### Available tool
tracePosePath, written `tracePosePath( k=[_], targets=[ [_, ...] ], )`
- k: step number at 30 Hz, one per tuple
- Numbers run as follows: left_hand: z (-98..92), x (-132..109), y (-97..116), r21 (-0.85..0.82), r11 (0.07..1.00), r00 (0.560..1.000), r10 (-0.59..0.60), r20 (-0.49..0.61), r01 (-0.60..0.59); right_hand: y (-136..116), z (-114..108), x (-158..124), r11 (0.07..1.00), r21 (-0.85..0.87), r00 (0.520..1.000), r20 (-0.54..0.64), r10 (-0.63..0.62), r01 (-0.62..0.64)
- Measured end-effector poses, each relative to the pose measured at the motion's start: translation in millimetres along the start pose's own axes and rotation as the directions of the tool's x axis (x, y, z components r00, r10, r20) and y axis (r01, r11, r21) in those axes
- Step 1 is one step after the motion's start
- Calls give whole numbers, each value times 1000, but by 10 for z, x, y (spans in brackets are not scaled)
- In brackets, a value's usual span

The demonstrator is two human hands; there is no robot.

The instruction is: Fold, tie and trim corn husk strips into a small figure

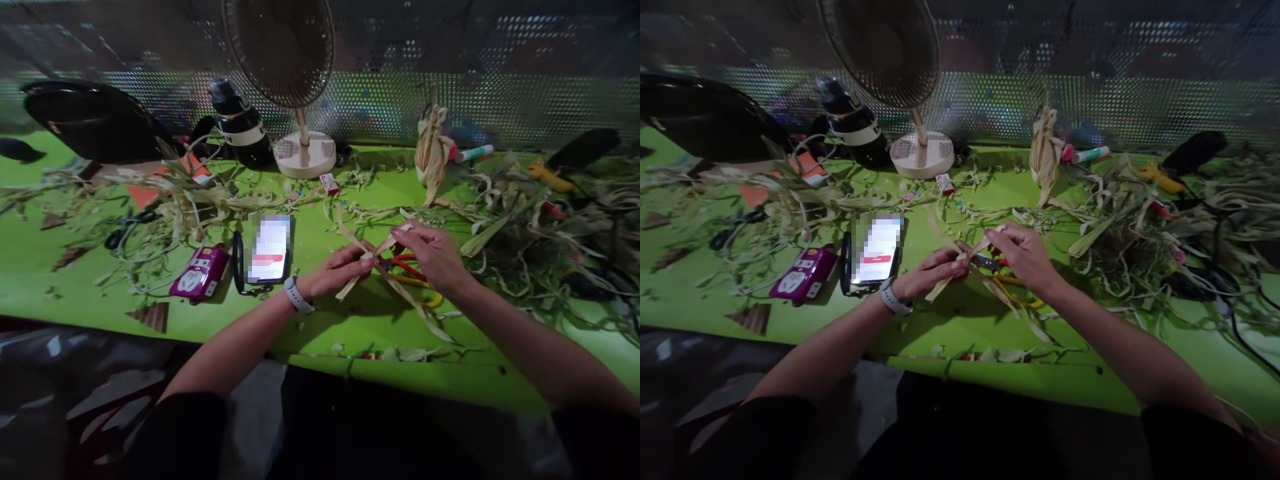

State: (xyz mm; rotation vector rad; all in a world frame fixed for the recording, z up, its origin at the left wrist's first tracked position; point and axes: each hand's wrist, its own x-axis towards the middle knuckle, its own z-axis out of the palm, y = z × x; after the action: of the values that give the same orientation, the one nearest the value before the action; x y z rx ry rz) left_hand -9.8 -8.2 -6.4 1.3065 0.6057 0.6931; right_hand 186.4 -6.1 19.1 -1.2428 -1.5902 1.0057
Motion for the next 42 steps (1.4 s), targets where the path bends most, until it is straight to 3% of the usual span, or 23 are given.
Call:
tracePosePath(
  k=[2, 4, 7, 10, 13, 15, 21, 24, 29, 33, 35, 39, 42],
  targets=[
    [-6, -1, -6, -37, 999, 1000, 14, -21, -15, 21, -3, -14, 999, 36, 997, -74, 26, -24],
    [0, -8, -7, -49, 999, 1000, 5, -7, -5, 48, 12, -29, 984, 157, 995, -42, 94, -86],
    [21, -15, -8, -57, 998, 999, -34, 43, 36, 75, 71, -63, 898, 345, 958, 178, 223, -274],
    [47, -11, 3, -73, 994, 996, -75, 55, 78, 59, 142, -106, 789, 382, 849, 427, 312, -482],
    [70, -3, 32, -88, 994, 997, -61, -44, 57, 20, 184, -135, 688, 439, 794, 498, 349, -578],
    [76, -5, 58, -88, 996, 996, -40, -83, 32, 4, 187, -142, 682, 449, 797, 488, 355, -578],
    [67, -22, 105, -136, 990, 998, -49, -29, 45, 44, 159, -130, 734, 390, 806, 469, 362, -556],
    [45, -6, 76, -216, 974, 996, -80, -44, 69, 62, 159, -108, 689, 439, 808, 431, 402, -577],
    [15, 44, 17, -341, 935, 995, -82, 62, 99, 53, 173, -74, 595, 493, 771, 353, 530, -635],
    [35, 51, 7, -307, 947, 994, -105, -27, 92, 42, 187, -60, 517, 531, 732, 360, 579, -671],
    [40, 45, -1, -350, 933, 995, -97, -18, 84, 36, 190, -54, 500, 546, 729, 369, 576, -672],
    [33, 41, -43, -436, 897, 997, -55, 53, 73, 34, 197, -50, 526, 532, 741, 367, 563, -664],
    [31, 50, -79, -341, 939, 998, -59, -25, 47, 39, 209, -63, 553, 515, 752, 374, 543, -656]
  ],
)
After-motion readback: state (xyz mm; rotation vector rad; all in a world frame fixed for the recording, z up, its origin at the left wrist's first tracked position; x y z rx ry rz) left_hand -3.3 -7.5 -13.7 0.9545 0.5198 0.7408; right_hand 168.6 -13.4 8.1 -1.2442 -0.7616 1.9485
